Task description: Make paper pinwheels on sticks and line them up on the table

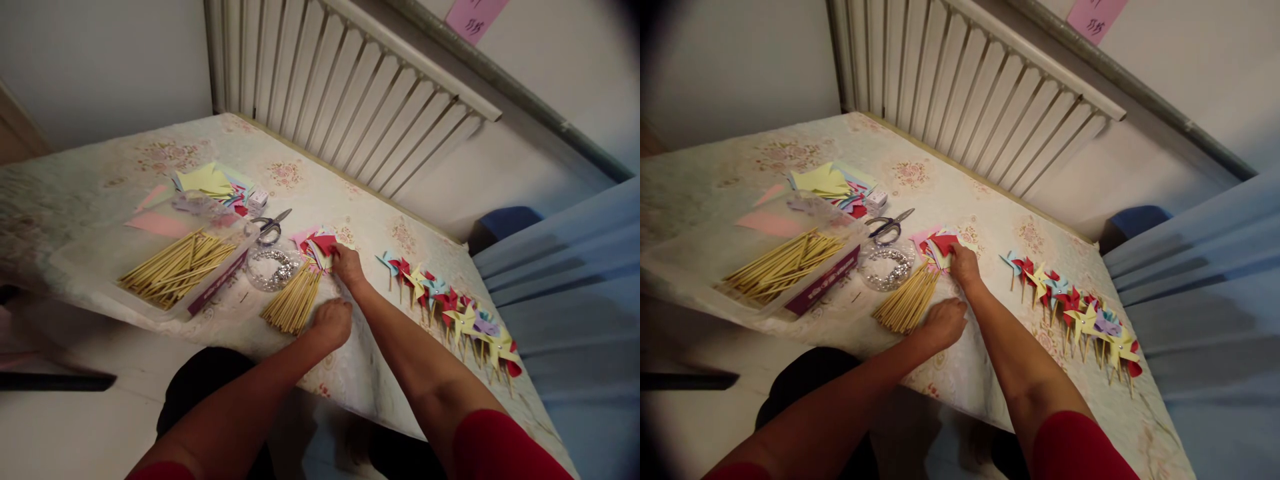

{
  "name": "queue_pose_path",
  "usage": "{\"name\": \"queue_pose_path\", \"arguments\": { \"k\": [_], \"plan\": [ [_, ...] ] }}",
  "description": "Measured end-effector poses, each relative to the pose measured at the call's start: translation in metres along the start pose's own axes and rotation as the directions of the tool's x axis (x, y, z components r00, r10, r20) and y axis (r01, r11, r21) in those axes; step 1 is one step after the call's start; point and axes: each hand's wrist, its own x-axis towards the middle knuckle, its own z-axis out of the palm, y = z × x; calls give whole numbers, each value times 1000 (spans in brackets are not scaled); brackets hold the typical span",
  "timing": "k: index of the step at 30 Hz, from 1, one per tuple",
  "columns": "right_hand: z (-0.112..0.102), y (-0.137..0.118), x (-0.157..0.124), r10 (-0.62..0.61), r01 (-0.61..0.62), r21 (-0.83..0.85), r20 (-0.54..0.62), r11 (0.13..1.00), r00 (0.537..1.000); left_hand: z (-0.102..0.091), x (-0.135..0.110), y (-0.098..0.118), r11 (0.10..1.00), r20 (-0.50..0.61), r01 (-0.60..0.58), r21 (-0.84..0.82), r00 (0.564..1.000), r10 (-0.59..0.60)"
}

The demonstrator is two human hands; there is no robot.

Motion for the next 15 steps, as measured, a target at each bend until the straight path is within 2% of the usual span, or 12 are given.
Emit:
{"name": "queue_pose_path", "arguments": {
  "k": [6, 10, 15],
  "plan": [
    [-7, 1, 8, 114, -105, 98, -89, 990, 990, -4, 0, 1, 1000, 47, 21, -12, 999, -21],
    [-14, 2, 14, 178, -157, 146, -139, 977, 974, -4, 0, 1, 1000, 30, 21, -10, 999, -21],
    [-25, -2, 19, 307, -236, 277, -250, 931, 918, -4, 0, 0, 999, 35, 27, -38, 999, -25]
  ]
}}
